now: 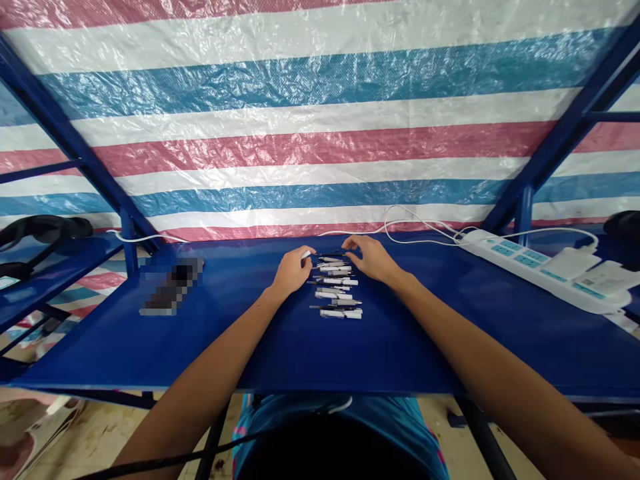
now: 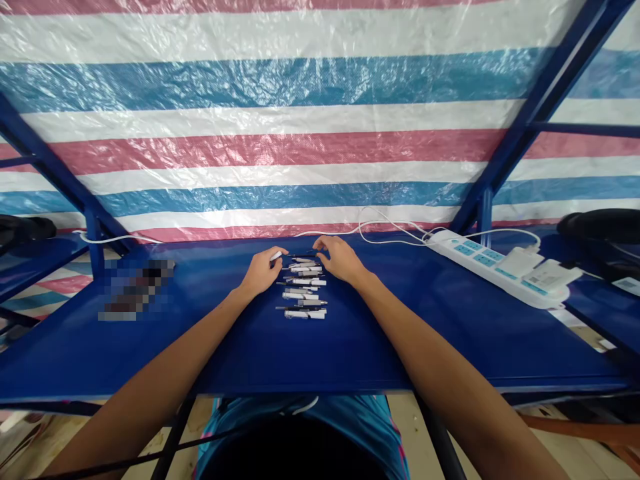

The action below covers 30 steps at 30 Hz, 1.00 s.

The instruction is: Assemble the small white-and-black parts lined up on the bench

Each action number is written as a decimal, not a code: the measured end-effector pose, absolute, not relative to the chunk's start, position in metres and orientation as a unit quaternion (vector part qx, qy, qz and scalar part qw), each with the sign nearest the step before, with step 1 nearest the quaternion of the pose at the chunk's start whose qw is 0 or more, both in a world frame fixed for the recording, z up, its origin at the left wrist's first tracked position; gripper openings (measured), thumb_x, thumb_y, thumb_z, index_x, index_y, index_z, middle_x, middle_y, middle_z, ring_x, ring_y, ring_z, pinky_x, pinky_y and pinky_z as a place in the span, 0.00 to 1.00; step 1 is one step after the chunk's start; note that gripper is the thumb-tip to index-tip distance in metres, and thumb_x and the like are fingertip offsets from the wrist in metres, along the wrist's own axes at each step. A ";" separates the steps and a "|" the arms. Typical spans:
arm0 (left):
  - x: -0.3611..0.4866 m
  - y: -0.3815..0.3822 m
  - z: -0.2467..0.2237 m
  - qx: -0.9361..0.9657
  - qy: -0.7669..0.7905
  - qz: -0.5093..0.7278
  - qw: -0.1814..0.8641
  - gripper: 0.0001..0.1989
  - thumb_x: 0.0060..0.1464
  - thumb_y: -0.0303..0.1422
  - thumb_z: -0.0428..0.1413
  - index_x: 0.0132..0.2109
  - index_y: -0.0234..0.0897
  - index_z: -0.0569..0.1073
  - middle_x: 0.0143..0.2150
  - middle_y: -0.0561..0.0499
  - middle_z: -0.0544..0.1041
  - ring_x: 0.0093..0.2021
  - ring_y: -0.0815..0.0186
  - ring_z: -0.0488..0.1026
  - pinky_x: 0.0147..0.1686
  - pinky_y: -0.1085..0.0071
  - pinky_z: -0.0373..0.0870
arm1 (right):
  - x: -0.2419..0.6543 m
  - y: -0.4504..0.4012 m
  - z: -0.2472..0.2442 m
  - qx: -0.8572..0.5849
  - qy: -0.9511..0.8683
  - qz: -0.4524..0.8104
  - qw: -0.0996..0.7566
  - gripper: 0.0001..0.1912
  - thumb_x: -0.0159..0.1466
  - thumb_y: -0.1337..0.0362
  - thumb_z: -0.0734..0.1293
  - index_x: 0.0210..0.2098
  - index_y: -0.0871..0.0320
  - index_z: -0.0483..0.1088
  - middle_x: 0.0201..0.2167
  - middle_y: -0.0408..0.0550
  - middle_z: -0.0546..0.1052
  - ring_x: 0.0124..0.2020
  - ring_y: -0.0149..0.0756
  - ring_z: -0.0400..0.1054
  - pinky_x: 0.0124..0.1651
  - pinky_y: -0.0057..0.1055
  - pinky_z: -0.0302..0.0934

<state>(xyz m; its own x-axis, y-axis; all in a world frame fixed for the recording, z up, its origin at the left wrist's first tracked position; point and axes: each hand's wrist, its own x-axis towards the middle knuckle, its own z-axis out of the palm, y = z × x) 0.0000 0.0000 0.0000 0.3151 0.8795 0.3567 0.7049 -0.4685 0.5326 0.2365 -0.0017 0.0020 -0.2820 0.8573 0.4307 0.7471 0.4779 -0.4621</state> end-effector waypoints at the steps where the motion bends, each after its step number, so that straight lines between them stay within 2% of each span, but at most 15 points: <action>1: 0.000 0.000 0.000 0.799 0.496 0.311 0.140 0.17 0.60 0.24 0.51 0.50 0.37 0.80 0.34 0.50 0.80 0.35 0.61 0.77 0.45 0.68 0.73 | 0.235 -0.001 0.001 -0.505 -0.799 0.087 0.316 0.10 0.62 0.73 0.66 0.42 0.56 0.74 0.42 0.54 0.81 0.44 0.44 0.74 0.50 0.40 0.69; 5: 0.001 -0.001 0.001 0.798 0.500 0.306 0.142 0.17 0.60 0.24 0.51 0.50 0.37 0.80 0.33 0.50 0.80 0.34 0.62 0.77 0.44 0.69 0.72 | 0.232 0.003 -0.001 -0.506 -0.808 0.098 0.287 0.12 0.62 0.76 0.67 0.41 0.56 0.76 0.41 0.53 0.82 0.44 0.43 0.75 0.50 0.39 0.69; 12: 0.001 -0.003 0.003 0.797 0.507 0.292 0.150 0.17 0.60 0.25 0.51 0.50 0.37 0.81 0.31 0.51 0.79 0.31 0.62 0.75 0.38 0.69 0.70 | 0.233 0.009 -0.007 -0.510 -0.807 0.099 0.282 0.13 0.60 0.78 0.67 0.37 0.55 0.78 0.35 0.48 0.82 0.38 0.40 0.76 0.45 0.34 0.68; 18: 0.001 -0.002 0.002 0.803 0.494 0.302 0.144 0.16 0.59 0.24 0.51 0.48 0.38 0.81 0.30 0.52 0.79 0.30 0.62 0.75 0.38 0.69 0.70 | 0.234 0.009 -0.009 -0.493 -0.816 0.095 0.288 0.16 0.61 0.79 0.65 0.42 0.56 0.78 0.35 0.48 0.81 0.37 0.39 0.75 0.43 0.32 0.68; 30: 0.000 0.000 0.000 0.806 0.480 0.316 0.142 0.16 0.60 0.24 0.51 0.48 0.38 0.81 0.29 0.52 0.79 0.28 0.64 0.74 0.37 0.70 0.70 | 0.238 0.020 -0.025 -0.495 -0.827 0.051 0.262 0.20 0.65 0.79 0.59 0.48 0.60 0.77 0.42 0.57 0.79 0.45 0.44 0.73 0.51 0.37 0.68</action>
<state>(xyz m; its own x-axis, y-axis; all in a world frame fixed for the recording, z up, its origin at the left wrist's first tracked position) -0.0002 0.0002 -0.0001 0.3384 0.8638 0.3733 0.6848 -0.4982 0.5319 0.2383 0.0198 -0.0245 -0.3732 0.8453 0.3823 0.7921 0.5049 -0.3429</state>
